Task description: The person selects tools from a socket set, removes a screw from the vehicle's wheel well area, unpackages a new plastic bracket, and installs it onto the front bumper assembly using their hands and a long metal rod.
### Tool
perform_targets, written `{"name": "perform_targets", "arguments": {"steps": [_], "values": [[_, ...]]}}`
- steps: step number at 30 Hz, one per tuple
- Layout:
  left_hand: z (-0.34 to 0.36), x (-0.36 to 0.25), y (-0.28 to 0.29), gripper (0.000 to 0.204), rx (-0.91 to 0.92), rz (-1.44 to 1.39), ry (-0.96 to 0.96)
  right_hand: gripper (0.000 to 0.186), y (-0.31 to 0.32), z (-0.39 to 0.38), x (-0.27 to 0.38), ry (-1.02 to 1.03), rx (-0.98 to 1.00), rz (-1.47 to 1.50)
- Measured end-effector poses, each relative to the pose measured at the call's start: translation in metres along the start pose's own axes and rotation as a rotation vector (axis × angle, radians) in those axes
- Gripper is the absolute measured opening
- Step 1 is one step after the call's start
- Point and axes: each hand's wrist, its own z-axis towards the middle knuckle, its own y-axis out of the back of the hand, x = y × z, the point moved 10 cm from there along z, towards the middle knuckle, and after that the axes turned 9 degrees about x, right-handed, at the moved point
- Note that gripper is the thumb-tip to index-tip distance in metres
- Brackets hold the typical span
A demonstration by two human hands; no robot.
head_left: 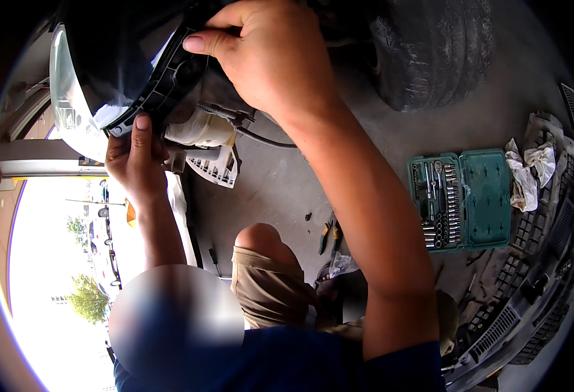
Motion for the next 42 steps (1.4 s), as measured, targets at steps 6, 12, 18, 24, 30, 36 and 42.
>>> {"name": "perform_targets", "arguments": {"steps": [6, 12, 18, 24, 30, 36, 42], "values": [[-0.003, 0.001, -0.001, 0.031, -0.09, 0.022, 0.098, 0.032, 0.006, -0.022, 0.007, 0.263, -0.346, 0.025], [-0.012, 0.008, -0.007, 0.024, -0.137, -0.003, 0.169, 0.024, -0.001, -0.022, 0.001, 0.267, -0.273, 0.008], [-0.01, 0.004, -0.009, 0.028, -0.087, -0.149, 0.117, 0.022, 0.0, -0.013, 0.002, 0.242, -0.221, 0.005], [-0.013, 0.007, -0.011, 0.027, -0.053, -0.133, 0.163, 0.022, -0.002, -0.018, 0.024, 0.347, -0.189, -0.179], [-0.017, 0.007, 0.0, 0.035, -0.021, -0.067, 0.221, 0.026, 0.004, -0.019, 0.022, 0.214, -0.149, -0.054], [-0.014, 0.009, 0.002, 0.036, 0.057, -0.055, 0.191, 0.026, -0.001, -0.019, 0.023, 0.289, -0.179, -0.133], [-0.016, 0.008, -0.006, 0.036, 0.067, -0.074, 0.154, 0.025, 0.001, -0.019, 0.018, 0.27, -0.155, -0.066]]}}
